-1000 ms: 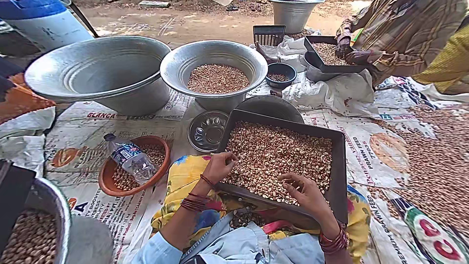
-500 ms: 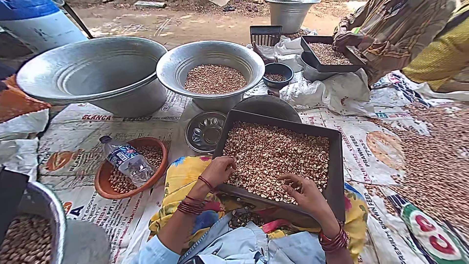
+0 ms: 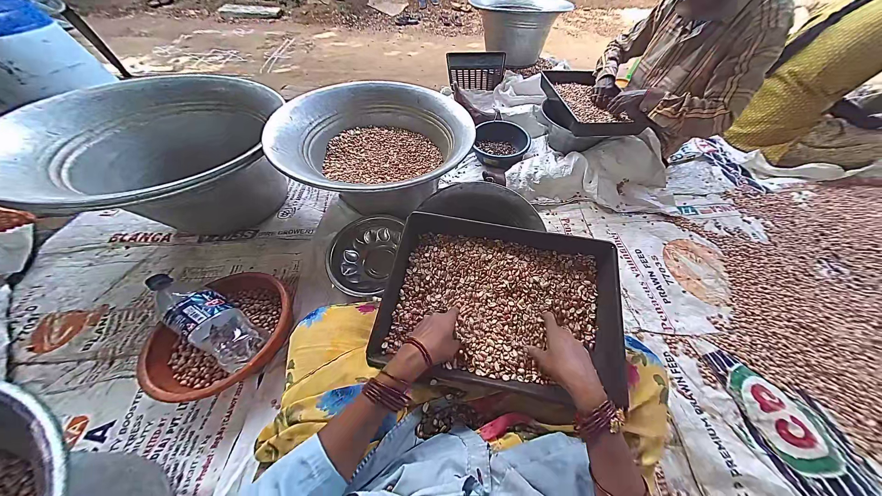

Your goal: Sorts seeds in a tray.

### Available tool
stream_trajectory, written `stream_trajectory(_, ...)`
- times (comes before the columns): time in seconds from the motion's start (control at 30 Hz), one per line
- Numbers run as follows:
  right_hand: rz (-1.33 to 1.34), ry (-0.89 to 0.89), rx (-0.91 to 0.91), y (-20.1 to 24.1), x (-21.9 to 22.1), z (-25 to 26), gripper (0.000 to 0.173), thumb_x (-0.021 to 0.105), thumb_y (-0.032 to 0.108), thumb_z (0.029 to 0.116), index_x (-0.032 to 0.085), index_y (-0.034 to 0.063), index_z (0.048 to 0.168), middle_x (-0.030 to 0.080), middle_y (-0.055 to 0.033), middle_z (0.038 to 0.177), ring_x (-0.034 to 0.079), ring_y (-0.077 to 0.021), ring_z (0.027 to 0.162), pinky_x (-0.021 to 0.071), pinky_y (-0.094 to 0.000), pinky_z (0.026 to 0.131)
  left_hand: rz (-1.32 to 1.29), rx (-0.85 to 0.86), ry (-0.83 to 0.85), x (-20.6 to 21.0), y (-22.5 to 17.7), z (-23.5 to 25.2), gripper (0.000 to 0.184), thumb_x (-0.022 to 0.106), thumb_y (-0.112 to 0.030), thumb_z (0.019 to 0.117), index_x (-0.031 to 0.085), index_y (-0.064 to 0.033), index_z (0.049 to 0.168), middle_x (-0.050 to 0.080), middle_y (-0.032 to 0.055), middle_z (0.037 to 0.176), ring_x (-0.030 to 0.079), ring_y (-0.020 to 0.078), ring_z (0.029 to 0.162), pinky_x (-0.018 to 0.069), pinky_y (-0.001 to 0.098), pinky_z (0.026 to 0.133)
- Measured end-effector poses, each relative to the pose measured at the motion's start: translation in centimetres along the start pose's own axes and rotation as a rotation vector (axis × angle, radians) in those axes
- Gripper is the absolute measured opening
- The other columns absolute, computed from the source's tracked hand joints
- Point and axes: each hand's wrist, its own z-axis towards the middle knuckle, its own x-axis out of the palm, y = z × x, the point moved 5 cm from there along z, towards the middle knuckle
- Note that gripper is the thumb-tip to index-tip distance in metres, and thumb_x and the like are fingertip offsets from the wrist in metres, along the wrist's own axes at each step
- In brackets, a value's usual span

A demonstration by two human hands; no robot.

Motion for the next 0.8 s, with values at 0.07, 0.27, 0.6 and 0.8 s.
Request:
stream_trajectory(0.07,0.071,0.015,-0.090,2.1,0.7,0.2,0.080,0.069,0.031,0.0969,0.028,0.0042,0.159,0.061,-0.0246,0.135,0.062,-0.0394,0.122,0.0476,-0.0559,0.103,-0.130,0.076,-0.032,0.4,-1.5,0.9,0.063,0.069,-0.015,0.0931,0.041,0.0011,0.147,0.064,0.0296,0.123,0.062,0.0452,0.120,0.0470,0.0600,0.102)
stream_trajectory(0.27,0.564,-0.092,-0.615,6.7,-0.1,0.1,0.059,0.059,0.004,0.0952,0.045,0.0032,0.153,0.052,-0.0182,0.151,0.057,-0.0256,0.131,0.0463,-0.0414,0.109,-1.067,0.304,-0.139,-1.2,-2.2,1.0,0.053,0.060,0.010,0.0892,0.043,0.0058,0.139,0.063,0.0129,0.119,0.065,0.0102,0.096,0.0555,0.0279,0.082)
stream_trajectory(0.6,0.147,-0.508,-0.368,5.1,-6.1,3.3,0.022,0.063,0.019,0.0993,0.077,0.0148,0.116,0.073,-0.0137,0.110,0.070,-0.0332,0.101,0.0526,-0.0563,0.084,-0.806,0.540,-0.627,-8.7,1.6,-3.4,0.047,0.052,0.004,0.0924,0.057,-0.0085,0.138,0.069,0.0056,0.121,0.069,0.0044,0.092,0.0584,0.0225,0.077)
stream_trajectory(0.8,0.050,-0.458,-0.296,5.5,-4.8,4.6,0.026,0.066,0.024,0.0986,0.074,0.0149,0.122,0.070,-0.0153,0.116,0.069,-0.0352,0.102,0.0535,-0.0561,0.084,-0.513,0.464,-0.803,-9.8,2.9,-5.1,0.035,0.053,-0.007,0.1002,0.064,-0.0127,0.133,0.069,0.0056,0.130,0.073,0.0141,0.100,0.0616,0.0364,0.085)
